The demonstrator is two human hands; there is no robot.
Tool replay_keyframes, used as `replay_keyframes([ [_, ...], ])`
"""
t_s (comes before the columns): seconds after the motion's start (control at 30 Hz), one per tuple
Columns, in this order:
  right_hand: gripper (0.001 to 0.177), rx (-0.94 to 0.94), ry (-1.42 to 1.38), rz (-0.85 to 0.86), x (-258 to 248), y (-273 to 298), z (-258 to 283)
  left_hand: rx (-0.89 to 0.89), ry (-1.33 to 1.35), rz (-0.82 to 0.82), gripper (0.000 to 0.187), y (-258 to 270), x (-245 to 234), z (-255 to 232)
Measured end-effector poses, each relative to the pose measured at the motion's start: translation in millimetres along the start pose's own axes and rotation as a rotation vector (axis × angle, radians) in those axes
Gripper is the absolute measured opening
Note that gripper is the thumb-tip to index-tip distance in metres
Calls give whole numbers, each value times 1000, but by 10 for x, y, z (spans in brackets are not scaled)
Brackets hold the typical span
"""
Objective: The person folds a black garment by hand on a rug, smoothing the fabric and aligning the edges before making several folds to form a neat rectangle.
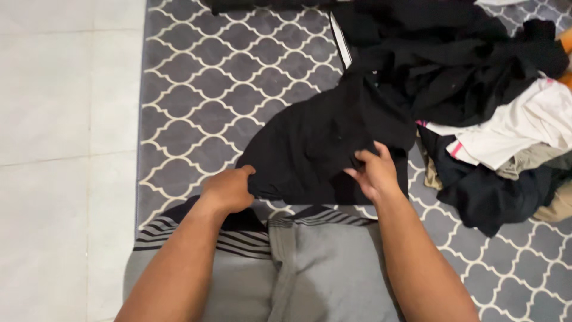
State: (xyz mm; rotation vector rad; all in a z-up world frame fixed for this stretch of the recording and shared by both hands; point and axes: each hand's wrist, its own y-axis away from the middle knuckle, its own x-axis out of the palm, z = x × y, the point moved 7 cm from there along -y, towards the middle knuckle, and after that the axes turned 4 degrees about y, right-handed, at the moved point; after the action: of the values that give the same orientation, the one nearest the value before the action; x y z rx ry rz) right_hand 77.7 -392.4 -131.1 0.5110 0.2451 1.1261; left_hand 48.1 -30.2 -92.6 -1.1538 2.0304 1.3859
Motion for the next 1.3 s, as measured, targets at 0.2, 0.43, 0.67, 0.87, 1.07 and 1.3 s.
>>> replay_keyframes([
  [0.2,35,73,-148,333,467,188,-18,531,528,-132,83,109,75,-683],
  [0.43,48,-5,-376,915,777,792,267,677,390,-475,115,192,102,-911],
  [0.67,52,32,-307,893,893,767,69,535,619,-606,90,-138,1,-637],
  [0.87,49,-1,-359,877,1016,706,179,455,724,-601,56,-354,-24,-438],
  [1.07,52,-66,-333,926,1100,842,372,364,744,-376,43,-478,110,-478],
  [1.3,54,-398,414,665,1047,497,20,400,1130,-61,44,-526,119,-488],
])
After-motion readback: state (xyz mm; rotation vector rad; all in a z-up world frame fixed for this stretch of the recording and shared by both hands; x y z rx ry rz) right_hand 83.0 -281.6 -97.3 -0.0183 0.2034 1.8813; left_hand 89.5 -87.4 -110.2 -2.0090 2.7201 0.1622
